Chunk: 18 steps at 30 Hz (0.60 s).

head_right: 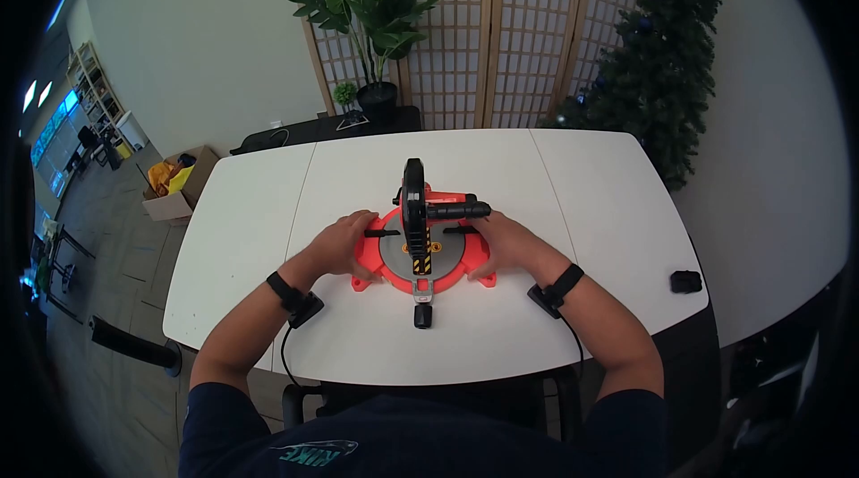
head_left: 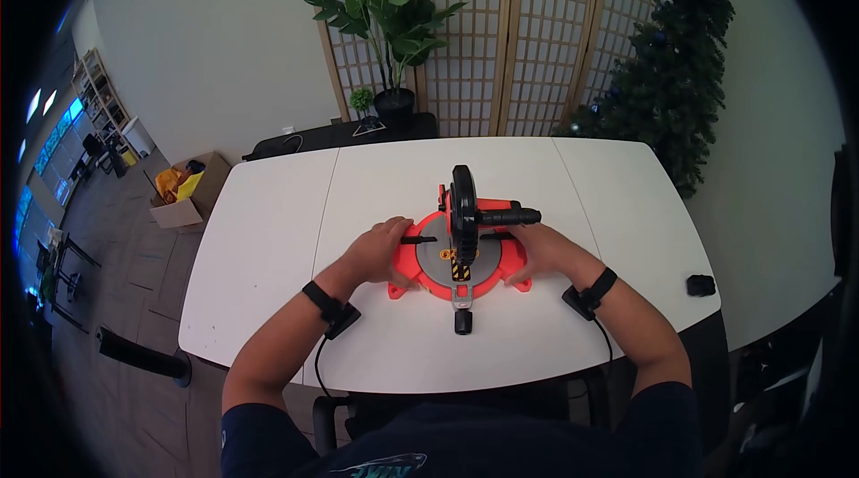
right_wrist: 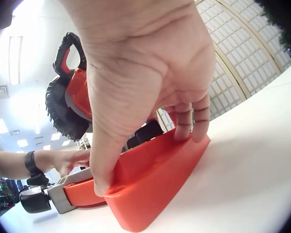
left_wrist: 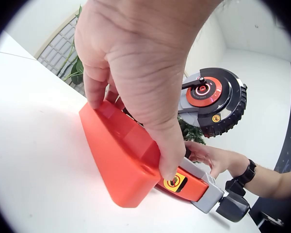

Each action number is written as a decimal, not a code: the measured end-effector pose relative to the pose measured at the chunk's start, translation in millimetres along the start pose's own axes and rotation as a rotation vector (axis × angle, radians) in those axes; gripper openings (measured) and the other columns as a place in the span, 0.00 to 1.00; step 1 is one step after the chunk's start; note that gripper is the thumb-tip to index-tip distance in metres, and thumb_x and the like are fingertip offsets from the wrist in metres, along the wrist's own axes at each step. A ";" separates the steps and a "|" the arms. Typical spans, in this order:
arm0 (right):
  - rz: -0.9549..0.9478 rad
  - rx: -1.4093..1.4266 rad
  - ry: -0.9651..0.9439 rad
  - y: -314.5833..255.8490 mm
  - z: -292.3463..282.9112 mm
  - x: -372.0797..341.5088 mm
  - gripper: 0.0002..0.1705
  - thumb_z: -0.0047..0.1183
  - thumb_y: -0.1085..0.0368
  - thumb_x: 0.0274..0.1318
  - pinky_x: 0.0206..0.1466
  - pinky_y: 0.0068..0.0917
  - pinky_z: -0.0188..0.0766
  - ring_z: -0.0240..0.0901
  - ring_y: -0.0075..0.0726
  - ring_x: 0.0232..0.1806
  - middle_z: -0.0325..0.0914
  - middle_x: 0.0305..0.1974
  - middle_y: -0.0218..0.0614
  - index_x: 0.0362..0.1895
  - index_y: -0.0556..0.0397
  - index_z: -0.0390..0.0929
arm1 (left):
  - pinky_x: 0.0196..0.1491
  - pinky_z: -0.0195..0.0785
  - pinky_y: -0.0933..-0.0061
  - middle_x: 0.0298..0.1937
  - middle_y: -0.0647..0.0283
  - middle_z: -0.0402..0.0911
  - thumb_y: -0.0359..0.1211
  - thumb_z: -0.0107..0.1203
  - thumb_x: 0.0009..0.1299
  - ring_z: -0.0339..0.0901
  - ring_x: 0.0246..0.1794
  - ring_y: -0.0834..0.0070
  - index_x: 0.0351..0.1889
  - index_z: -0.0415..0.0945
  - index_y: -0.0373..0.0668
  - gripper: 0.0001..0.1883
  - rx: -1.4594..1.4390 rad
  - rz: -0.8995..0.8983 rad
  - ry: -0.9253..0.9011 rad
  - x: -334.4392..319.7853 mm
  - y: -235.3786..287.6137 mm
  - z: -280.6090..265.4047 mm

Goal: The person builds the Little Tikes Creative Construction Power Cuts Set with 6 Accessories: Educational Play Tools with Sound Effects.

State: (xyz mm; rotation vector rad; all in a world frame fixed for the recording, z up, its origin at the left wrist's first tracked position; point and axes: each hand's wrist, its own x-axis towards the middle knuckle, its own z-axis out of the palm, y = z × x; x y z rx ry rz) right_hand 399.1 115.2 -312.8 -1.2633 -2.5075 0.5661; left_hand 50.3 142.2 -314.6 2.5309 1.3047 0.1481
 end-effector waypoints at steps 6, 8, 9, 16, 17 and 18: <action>0.023 -0.014 0.004 2.5 3.2 -0.6 0.61 0.80 0.51 0.25 0.65 0.40 0.69 0.67 0.55 0.65 0.69 0.63 0.50 0.67 0.56 0.64 | 0.71 0.63 0.61 0.70 0.49 0.67 0.58 0.79 0.39 0.66 0.70 0.54 0.71 0.58 0.36 0.64 -0.016 0.017 0.003 0.4 -2.6 1.3; 0.003 -0.015 0.022 0.6 2.5 -2.3 0.61 0.80 0.51 0.25 0.66 0.41 0.69 0.66 0.55 0.65 0.68 0.63 0.51 0.67 0.55 0.63 | 0.71 0.63 0.61 0.70 0.49 0.67 0.58 0.79 0.39 0.66 0.70 0.54 0.72 0.58 0.36 0.65 -0.023 0.023 0.002 0.1 -3.0 1.4; 0.003 -0.015 0.023 0.7 2.2 -2.9 0.61 0.80 0.51 0.25 0.66 0.41 0.69 0.66 0.55 0.65 0.68 0.63 0.51 0.67 0.55 0.63 | 0.71 0.63 0.61 0.71 0.48 0.65 0.58 0.79 0.40 0.65 0.71 0.54 0.72 0.57 0.36 0.65 -0.023 0.008 -0.019 0.5 -2.8 0.5; 0.101 0.116 0.023 -11.6 -11.3 -21.1 0.56 0.78 0.50 0.36 0.66 0.41 0.70 0.68 0.52 0.65 0.66 0.67 0.47 0.69 0.52 0.62 | 0.72 0.62 0.61 0.78 0.49 0.53 0.59 0.76 0.45 0.61 0.75 0.56 0.76 0.52 0.37 0.65 -0.068 -0.096 -0.043 -15.6 -4.0 -9.0; 0.164 0.165 0.038 -8.4 -14.5 -28.3 0.53 0.76 0.50 0.40 0.66 0.40 0.70 0.69 0.50 0.65 0.67 0.67 0.45 0.69 0.50 0.62 | 0.72 0.62 0.61 0.78 0.49 0.53 0.59 0.76 0.45 0.61 0.75 0.56 0.76 0.52 0.37 0.65 -0.067 -0.096 -0.042 -20.0 -7.3 -14.0; 0.164 0.165 0.038 -3.6 -19.0 -35.3 0.53 0.76 0.50 0.40 0.66 0.40 0.70 0.69 0.50 0.65 0.67 0.67 0.45 0.69 0.50 0.62 | 0.71 0.63 0.61 0.77 0.50 0.56 0.57 0.76 0.48 0.62 0.74 0.56 0.75 0.54 0.38 0.62 -0.079 -0.091 0.005 -25.7 -11.8 -19.6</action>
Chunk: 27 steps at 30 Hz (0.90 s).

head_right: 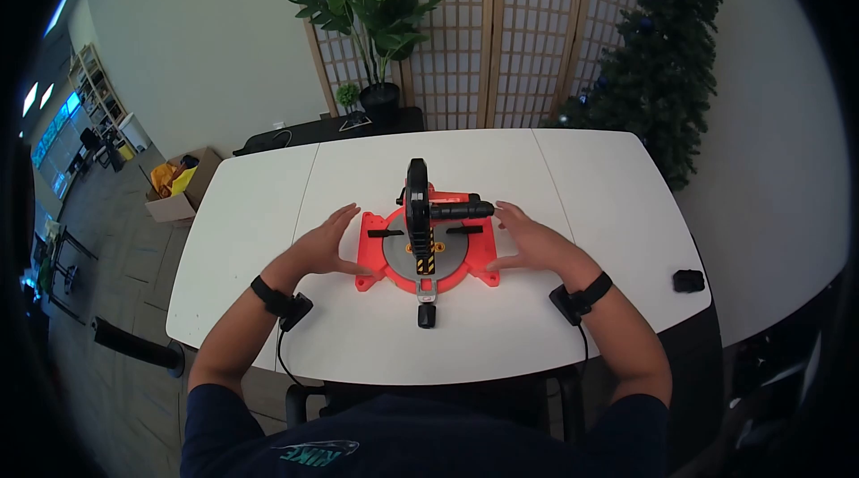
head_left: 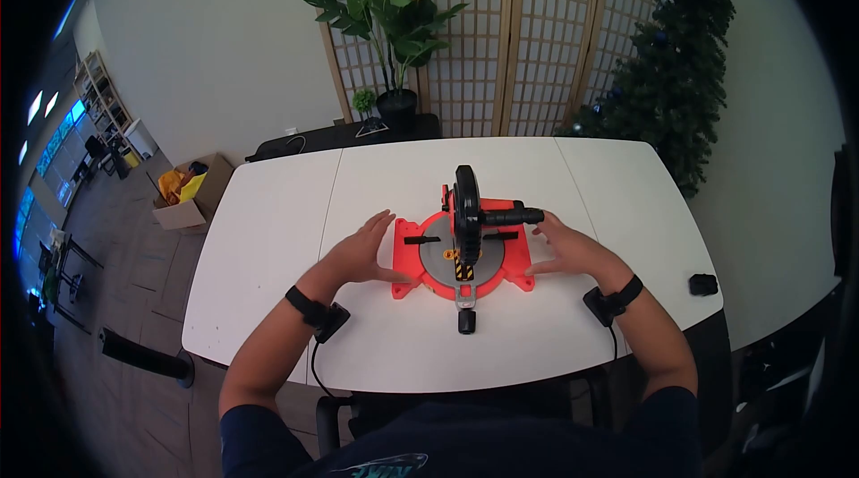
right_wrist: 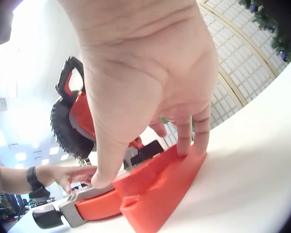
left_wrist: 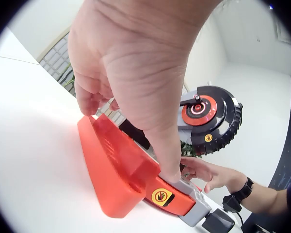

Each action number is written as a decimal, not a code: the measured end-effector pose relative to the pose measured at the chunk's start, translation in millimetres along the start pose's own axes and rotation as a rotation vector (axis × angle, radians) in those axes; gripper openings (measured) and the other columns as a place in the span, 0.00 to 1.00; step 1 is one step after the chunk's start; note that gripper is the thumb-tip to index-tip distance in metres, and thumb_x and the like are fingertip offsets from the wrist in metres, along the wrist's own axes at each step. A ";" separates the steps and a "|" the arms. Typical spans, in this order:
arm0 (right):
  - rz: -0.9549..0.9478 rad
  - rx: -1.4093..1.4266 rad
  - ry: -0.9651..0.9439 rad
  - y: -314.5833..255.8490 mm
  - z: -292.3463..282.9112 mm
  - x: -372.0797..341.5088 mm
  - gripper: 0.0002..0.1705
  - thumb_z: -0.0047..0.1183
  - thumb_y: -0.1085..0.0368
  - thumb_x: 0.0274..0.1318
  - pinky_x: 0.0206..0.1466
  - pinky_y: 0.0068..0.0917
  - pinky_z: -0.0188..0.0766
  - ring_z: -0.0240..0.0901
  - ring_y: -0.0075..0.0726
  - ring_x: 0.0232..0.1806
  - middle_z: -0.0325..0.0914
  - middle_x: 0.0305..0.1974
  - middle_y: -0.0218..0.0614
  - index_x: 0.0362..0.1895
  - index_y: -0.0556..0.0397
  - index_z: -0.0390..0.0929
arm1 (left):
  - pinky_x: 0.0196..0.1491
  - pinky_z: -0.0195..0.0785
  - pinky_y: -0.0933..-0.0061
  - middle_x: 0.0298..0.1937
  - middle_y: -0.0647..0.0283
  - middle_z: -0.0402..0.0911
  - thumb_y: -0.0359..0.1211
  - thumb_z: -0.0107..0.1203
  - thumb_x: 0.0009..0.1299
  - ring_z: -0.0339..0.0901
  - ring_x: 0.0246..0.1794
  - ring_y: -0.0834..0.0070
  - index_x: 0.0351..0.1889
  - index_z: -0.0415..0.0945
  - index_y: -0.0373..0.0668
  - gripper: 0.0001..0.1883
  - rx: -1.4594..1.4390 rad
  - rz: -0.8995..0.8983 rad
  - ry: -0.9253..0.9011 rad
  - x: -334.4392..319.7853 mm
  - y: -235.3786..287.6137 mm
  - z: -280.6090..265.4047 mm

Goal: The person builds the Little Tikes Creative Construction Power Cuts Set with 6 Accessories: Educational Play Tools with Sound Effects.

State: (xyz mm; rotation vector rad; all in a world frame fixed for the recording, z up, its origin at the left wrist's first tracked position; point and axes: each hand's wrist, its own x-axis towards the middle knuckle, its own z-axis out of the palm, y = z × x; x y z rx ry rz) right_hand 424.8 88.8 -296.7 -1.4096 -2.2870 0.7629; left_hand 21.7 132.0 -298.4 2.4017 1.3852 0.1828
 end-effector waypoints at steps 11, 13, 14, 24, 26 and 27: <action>0.219 -0.067 0.255 76.8 -91.1 -93.4 0.13 0.67 0.64 0.55 0.44 0.28 0.75 0.78 0.32 0.38 0.82 0.36 0.36 0.42 0.55 0.82 | 0.60 0.73 0.62 0.60 0.59 0.77 0.42 0.74 0.57 0.77 0.60 0.64 0.62 0.72 0.44 0.35 -0.128 -0.115 0.271 -83.9 -46.1 -54.3; 0.269 -0.087 0.290 95.0 -104.1 -115.0 0.13 0.67 0.64 0.55 0.43 0.28 0.75 0.77 0.31 0.37 0.82 0.35 0.36 0.42 0.56 0.82 | 0.59 0.73 0.63 0.59 0.59 0.78 0.41 0.74 0.57 0.77 0.59 0.64 0.61 0.72 0.44 0.34 -0.127 -0.163 0.297 -101.2 -56.7 -62.6; 0.320 -0.105 0.325 105.2 -110.2 -126.4 0.12 0.67 0.65 0.54 0.42 0.27 0.74 0.77 0.31 0.36 0.82 0.33 0.35 0.41 0.56 0.82 | 0.57 0.74 0.63 0.58 0.59 0.78 0.40 0.74 0.58 0.78 0.58 0.64 0.60 0.73 0.44 0.32 -0.139 -0.191 0.332 -110.2 -62.2 -67.3; 0.492 -0.344 0.442 250.6 -147.6 -281.3 0.30 0.55 0.82 0.39 0.59 0.36 0.72 0.75 0.44 0.55 0.79 0.52 0.42 0.52 0.53 0.78 | 0.49 0.75 0.66 0.56 0.61 0.80 0.40 0.72 0.60 0.80 0.49 0.68 0.56 0.75 0.42 0.28 -0.184 -0.364 0.480 -189.7 -129.3 -71.9; 0.624 -0.416 0.399 245.2 -141.4 -300.1 0.39 0.48 0.86 0.34 0.66 0.37 0.68 0.70 0.49 0.64 0.75 0.60 0.44 0.58 0.51 0.75 | 0.47 0.75 0.67 0.56 0.61 0.80 0.38 0.71 0.61 0.80 0.48 0.69 0.56 0.75 0.42 0.27 -0.237 -0.407 0.494 -200.2 -136.1 -67.2; 0.622 -0.417 0.402 244.7 -138.9 -304.1 0.39 0.48 0.86 0.34 0.66 0.37 0.68 0.70 0.49 0.64 0.75 0.60 0.44 0.58 0.51 0.75 | 0.47 0.75 0.67 0.56 0.61 0.80 0.38 0.71 0.61 0.80 0.48 0.69 0.56 0.75 0.42 0.27 -0.237 -0.406 0.497 -203.4 -136.3 -66.1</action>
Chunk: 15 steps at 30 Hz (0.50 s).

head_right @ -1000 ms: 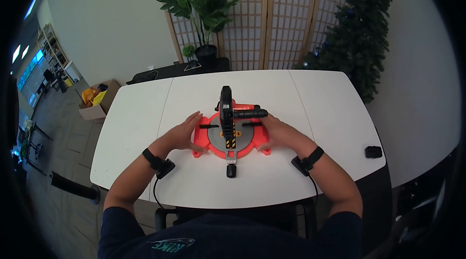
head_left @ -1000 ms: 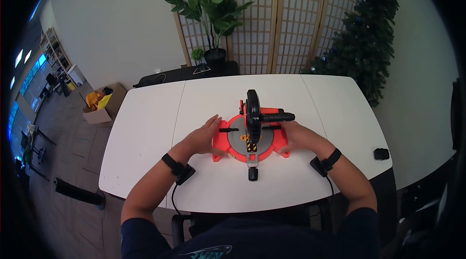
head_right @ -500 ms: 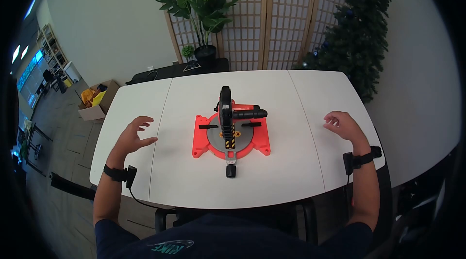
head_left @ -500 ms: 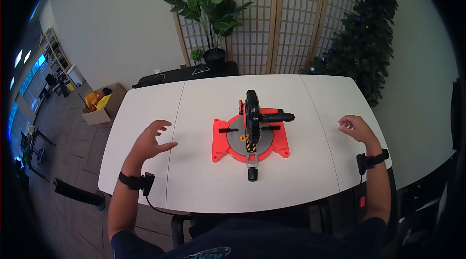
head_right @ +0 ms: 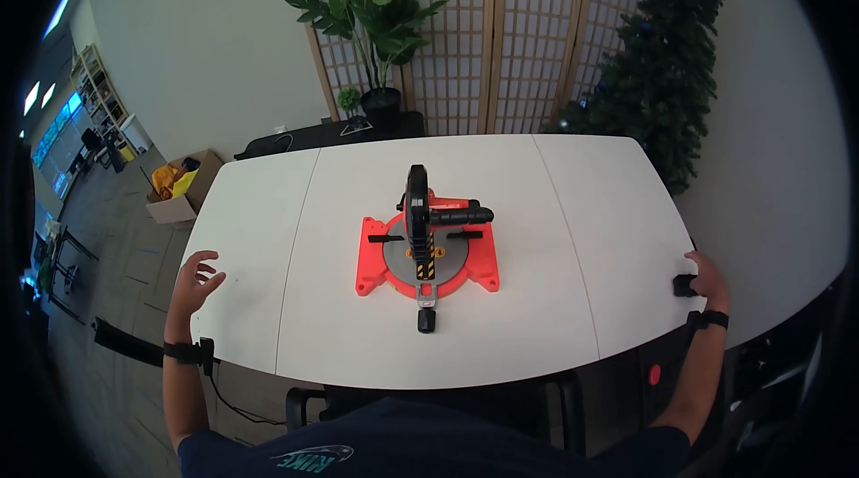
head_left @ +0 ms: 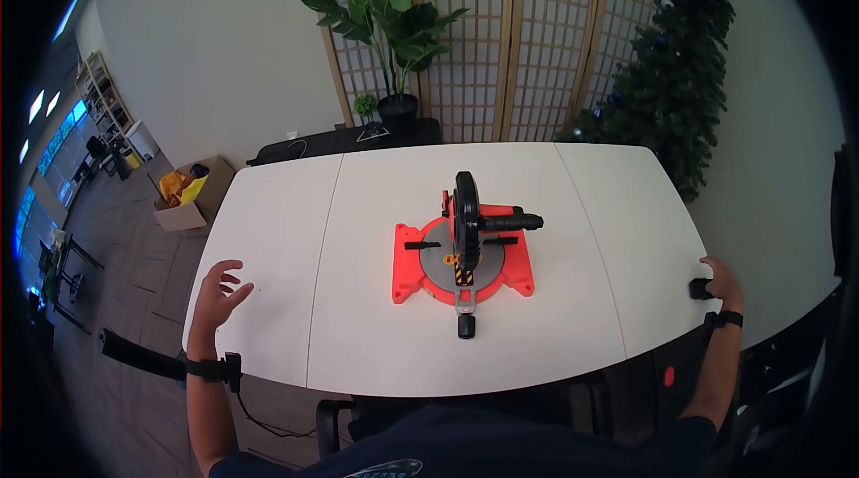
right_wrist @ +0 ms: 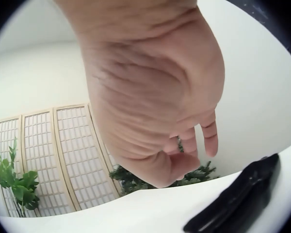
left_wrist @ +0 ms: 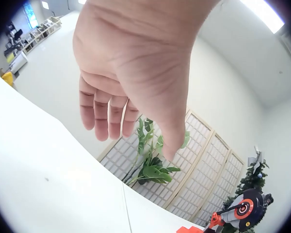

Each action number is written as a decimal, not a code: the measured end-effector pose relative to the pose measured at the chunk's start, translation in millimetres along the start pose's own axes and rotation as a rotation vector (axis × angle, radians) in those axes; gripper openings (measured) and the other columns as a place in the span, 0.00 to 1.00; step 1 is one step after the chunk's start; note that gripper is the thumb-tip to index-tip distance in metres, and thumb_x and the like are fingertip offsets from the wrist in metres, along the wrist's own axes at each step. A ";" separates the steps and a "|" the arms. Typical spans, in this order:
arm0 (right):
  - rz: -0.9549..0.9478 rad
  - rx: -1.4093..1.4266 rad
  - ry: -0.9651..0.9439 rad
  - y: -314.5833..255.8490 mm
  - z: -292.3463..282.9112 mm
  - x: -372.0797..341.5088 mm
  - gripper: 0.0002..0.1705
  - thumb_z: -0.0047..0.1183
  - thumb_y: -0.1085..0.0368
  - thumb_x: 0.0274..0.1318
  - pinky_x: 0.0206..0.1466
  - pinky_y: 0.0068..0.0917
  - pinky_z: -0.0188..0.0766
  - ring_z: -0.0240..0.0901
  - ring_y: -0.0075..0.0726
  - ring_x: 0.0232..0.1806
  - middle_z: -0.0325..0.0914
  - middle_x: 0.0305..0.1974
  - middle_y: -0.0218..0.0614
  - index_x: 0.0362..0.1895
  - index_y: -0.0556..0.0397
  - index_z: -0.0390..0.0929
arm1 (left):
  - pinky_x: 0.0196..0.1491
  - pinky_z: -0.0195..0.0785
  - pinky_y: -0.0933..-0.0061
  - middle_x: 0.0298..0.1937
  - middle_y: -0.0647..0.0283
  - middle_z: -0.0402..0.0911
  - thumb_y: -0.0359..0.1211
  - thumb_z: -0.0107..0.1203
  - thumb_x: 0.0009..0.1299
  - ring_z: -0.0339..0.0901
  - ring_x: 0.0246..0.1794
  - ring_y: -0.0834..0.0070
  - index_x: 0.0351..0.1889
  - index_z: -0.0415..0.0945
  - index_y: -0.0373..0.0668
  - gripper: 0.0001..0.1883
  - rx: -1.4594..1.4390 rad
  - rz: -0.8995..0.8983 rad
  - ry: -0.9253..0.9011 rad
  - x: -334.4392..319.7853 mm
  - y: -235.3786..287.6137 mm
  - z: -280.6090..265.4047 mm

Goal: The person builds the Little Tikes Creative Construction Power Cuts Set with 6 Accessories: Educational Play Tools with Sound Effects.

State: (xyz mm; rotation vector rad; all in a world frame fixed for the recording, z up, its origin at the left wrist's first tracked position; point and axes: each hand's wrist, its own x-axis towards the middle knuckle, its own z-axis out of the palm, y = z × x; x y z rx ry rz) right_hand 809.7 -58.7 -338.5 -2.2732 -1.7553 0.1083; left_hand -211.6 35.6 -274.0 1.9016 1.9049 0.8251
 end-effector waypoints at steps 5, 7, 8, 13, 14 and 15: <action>0.140 0.056 -0.256 16.3 8.2 -15.7 0.56 0.64 0.80 0.23 0.71 0.33 0.64 0.66 0.47 0.68 0.70 0.66 0.40 0.69 0.46 0.69 | 0.43 0.75 0.70 0.55 0.60 0.80 0.36 0.69 0.61 0.80 0.45 0.70 0.56 0.75 0.39 0.25 -0.042 -0.054 0.027 -12.4 -7.1 -2.6; 0.140 0.109 -0.229 25.6 12.4 -20.5 0.56 0.66 0.78 0.22 0.71 0.34 0.64 0.66 0.47 0.68 0.72 0.65 0.42 0.68 0.46 0.69 | 0.42 0.75 0.71 0.55 0.60 0.80 0.35 0.69 0.62 0.80 0.45 0.70 0.56 0.75 0.39 0.25 -0.049 -0.051 0.031 -15.9 -11.3 -2.6; 0.140 0.109 -0.229 29.9 15.8 -21.6 0.56 0.66 0.78 0.22 0.71 0.34 0.64 0.66 0.47 0.68 0.72 0.65 0.42 0.68 0.46 0.69 | 0.42 0.75 0.72 0.54 0.60 0.80 0.35 0.69 0.62 0.80 0.44 0.70 0.56 0.75 0.39 0.25 -0.056 -0.046 0.035 -17.6 -12.8 -2.4; 0.110 -0.043 -0.132 35.8 23.1 -23.0 0.48 0.69 0.76 0.20 0.68 0.39 0.67 0.69 0.52 0.63 0.75 0.59 0.43 0.59 0.49 0.74 | 0.40 0.74 0.74 0.54 0.59 0.80 0.35 0.68 0.62 0.80 0.43 0.71 0.56 0.75 0.38 0.25 -0.052 -0.054 0.038 -25.3 -15.8 -3.1; 0.110 -0.043 -0.133 34.2 23.2 -24.3 0.48 0.69 0.76 0.20 0.68 0.39 0.67 0.69 0.52 0.63 0.75 0.59 0.43 0.59 0.49 0.74 | 0.40 0.74 0.74 0.54 0.59 0.80 0.35 0.68 0.62 0.80 0.43 0.72 0.56 0.75 0.38 0.25 -0.054 -0.064 0.036 -26.6 -16.5 -3.5; 0.114 -0.039 -0.110 32.7 23.0 -25.7 0.47 0.70 0.76 0.20 0.68 0.40 0.67 0.68 0.53 0.62 0.76 0.58 0.42 0.58 0.50 0.75 | 0.40 0.74 0.74 0.54 0.59 0.80 0.35 0.68 0.62 0.80 0.43 0.72 0.56 0.75 0.38 0.25 -0.054 -0.065 0.036 -28.0 -17.3 -3.9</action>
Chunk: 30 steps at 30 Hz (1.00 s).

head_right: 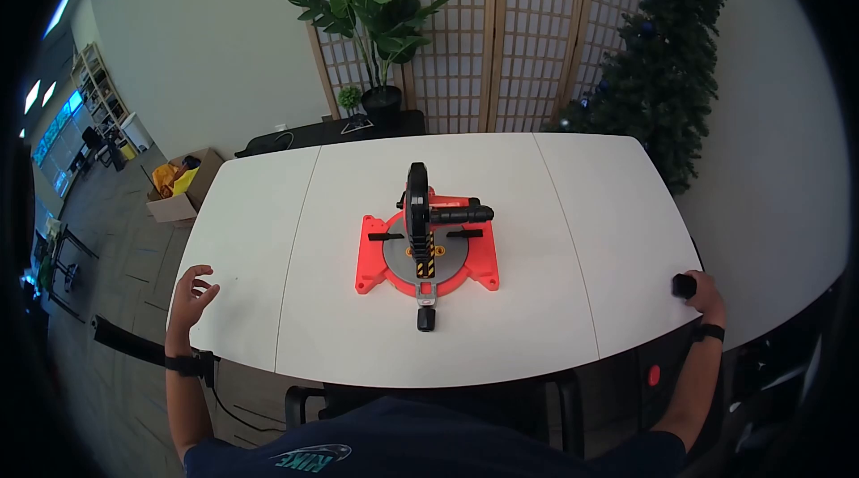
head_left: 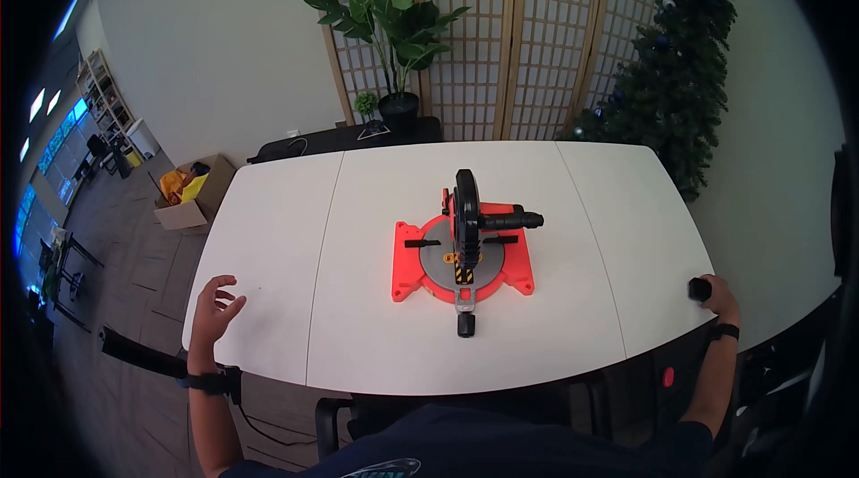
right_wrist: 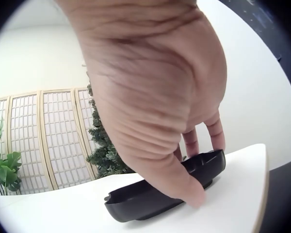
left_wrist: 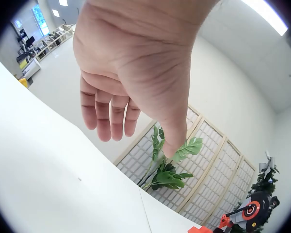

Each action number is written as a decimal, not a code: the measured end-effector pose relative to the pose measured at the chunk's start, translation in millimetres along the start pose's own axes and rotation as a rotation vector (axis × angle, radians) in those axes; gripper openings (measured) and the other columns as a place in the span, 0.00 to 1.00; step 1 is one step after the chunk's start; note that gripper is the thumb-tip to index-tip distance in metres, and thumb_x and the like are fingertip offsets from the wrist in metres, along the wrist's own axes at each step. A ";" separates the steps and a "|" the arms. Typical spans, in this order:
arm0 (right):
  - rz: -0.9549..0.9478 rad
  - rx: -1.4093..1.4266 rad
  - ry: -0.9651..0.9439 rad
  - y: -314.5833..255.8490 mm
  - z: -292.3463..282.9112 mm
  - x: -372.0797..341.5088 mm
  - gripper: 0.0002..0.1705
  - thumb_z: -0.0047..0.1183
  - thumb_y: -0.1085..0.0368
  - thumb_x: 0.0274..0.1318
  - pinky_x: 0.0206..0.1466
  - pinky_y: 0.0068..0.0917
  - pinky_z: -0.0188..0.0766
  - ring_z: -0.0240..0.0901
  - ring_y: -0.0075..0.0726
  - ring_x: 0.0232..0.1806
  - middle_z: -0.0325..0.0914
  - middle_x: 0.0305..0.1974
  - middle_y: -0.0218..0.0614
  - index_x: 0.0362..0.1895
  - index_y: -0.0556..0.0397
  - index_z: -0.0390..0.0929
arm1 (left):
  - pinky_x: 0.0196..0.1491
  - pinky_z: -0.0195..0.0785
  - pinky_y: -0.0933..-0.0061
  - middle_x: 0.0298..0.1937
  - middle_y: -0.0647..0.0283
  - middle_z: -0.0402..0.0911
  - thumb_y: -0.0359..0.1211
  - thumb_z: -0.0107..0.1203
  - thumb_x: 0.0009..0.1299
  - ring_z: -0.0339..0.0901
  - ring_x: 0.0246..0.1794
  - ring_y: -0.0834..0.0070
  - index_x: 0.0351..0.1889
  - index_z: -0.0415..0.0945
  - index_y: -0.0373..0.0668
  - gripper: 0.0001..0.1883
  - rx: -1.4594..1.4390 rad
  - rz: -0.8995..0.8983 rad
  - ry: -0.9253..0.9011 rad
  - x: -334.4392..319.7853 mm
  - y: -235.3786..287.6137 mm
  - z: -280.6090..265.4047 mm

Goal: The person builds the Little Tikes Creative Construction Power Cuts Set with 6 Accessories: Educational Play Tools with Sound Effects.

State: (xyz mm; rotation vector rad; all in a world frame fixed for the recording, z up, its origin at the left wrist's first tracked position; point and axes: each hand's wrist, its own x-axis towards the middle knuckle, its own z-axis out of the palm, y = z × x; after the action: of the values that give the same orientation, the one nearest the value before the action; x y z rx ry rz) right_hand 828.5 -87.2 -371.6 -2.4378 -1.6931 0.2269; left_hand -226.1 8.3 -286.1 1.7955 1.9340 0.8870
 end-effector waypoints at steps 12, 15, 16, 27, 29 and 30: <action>-0.142 0.362 0.107 -102.4 -48.6 13.0 0.41 0.79 0.64 0.36 0.49 0.33 0.72 0.73 0.33 0.43 0.77 0.43 0.35 0.58 0.53 0.74 | 0.38 0.70 0.78 0.49 0.61 0.82 0.33 0.67 0.63 0.76 0.37 0.79 0.57 0.74 0.37 0.25 -0.064 0.004 0.035 7.6 7.0 -14.1; -0.019 0.558 0.039 -183.7 -86.5 1.3 0.39 0.78 0.61 0.39 0.50 0.29 0.72 0.74 0.30 0.44 0.76 0.45 0.33 0.58 0.52 0.74 | 0.37 0.67 0.81 0.45 0.63 0.83 0.32 0.66 0.64 0.75 0.35 0.83 0.56 0.74 0.36 0.23 -0.120 0.054 0.020 16.2 24.4 -19.3; -0.019 0.558 0.039 -193.0 -89.0 5.4 0.39 0.78 0.61 0.39 0.50 0.29 0.72 0.74 0.30 0.44 0.76 0.45 0.33 0.58 0.52 0.74 | 0.37 0.67 0.81 0.45 0.63 0.83 0.32 0.66 0.64 0.75 0.35 0.83 0.56 0.74 0.36 0.23 -0.120 0.055 0.020 19.1 31.6 -21.0; -0.559 0.636 0.030 -350.1 -144.9 -14.8 0.38 0.74 0.63 0.44 0.59 0.28 0.69 0.71 0.29 0.52 0.72 0.48 0.34 0.57 0.50 0.65 | 0.37 0.65 0.84 0.44 0.65 0.84 0.32 0.64 0.64 0.74 0.33 0.87 0.55 0.75 0.37 0.21 -0.262 0.303 -0.107 45.3 111.0 -23.0; -0.588 0.653 0.003 -370.1 -150.1 -20.9 0.39 0.74 0.63 0.45 0.61 0.29 0.67 0.69 0.29 0.54 0.71 0.50 0.34 0.59 0.49 0.65 | 0.37 0.65 0.84 0.43 0.65 0.84 0.32 0.64 0.64 0.74 0.33 0.87 0.55 0.75 0.38 0.21 -0.248 0.344 -0.126 48.6 125.6 -22.4; -0.616 0.670 -0.024 -379.8 -152.3 -23.9 0.39 0.74 0.63 0.45 0.62 0.29 0.66 0.67 0.29 0.56 0.70 0.52 0.34 0.60 0.49 0.65 | 0.37 0.65 0.83 0.43 0.65 0.84 0.32 0.65 0.63 0.74 0.33 0.86 0.54 0.75 0.39 0.21 -0.235 0.385 -0.145 49.4 133.6 -22.0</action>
State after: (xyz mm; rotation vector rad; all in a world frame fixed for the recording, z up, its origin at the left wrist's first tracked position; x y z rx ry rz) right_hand 506.6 13.6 -138.6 -1.3880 -1.8834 0.6119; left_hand -145.6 52.0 -174.8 2.0543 1.3561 1.0217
